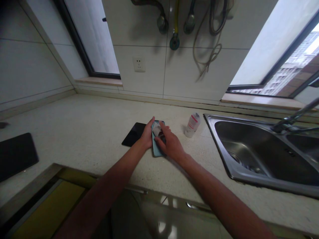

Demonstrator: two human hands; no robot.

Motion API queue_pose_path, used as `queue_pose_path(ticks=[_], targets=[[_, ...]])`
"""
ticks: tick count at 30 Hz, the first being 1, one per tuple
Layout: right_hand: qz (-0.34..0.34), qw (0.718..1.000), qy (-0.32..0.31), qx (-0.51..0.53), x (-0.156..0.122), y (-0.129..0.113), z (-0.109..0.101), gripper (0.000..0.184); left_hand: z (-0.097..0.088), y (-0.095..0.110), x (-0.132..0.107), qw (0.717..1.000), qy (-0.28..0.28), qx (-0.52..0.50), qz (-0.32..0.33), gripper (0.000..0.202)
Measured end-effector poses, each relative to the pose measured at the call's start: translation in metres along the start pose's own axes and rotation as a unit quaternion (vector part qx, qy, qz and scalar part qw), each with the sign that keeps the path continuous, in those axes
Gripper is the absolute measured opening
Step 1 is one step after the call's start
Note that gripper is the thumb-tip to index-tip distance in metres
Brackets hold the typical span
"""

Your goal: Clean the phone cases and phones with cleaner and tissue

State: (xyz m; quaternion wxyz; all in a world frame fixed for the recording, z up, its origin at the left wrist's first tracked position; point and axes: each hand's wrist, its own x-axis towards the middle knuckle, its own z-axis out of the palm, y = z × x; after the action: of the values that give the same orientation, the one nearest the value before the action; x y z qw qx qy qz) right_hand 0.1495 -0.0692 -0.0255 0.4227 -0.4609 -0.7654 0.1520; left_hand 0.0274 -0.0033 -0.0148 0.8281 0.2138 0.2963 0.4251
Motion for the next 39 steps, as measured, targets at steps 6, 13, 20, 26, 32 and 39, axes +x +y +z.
queue_pose_path(ticks=[6,13,20,26,32,39], targets=[[-0.081,0.995,0.007,-0.056,0.004,-0.003,-0.005,0.036,0.006,-0.006,-0.006,0.998,-0.061,0.02,-0.003,0.048],[-0.125,0.989,-0.016,-0.072,0.004,-0.002,-0.007,0.021,0.006,-0.003,-0.005,0.999,-0.046,0.01,-0.004,0.052],[-0.209,0.96,-0.183,-0.037,0.007,-0.008,-0.02,0.024,-0.004,0.011,-0.004,0.998,-0.005,-0.055,0.023,0.057],[-0.228,0.939,-0.258,-0.02,0.012,-0.015,-0.029,0.025,-0.005,0.014,-0.005,0.998,-0.008,-0.059,0.024,0.055],[-0.219,0.93,-0.256,-0.149,0.015,-0.01,-0.039,0.03,-0.003,0.016,-0.006,0.999,-0.015,-0.036,0.012,0.059],[-0.157,0.917,-0.214,-0.298,0.016,-0.005,-0.042,0.02,-0.002,0.015,-0.007,0.999,-0.002,-0.033,0.023,0.058]])
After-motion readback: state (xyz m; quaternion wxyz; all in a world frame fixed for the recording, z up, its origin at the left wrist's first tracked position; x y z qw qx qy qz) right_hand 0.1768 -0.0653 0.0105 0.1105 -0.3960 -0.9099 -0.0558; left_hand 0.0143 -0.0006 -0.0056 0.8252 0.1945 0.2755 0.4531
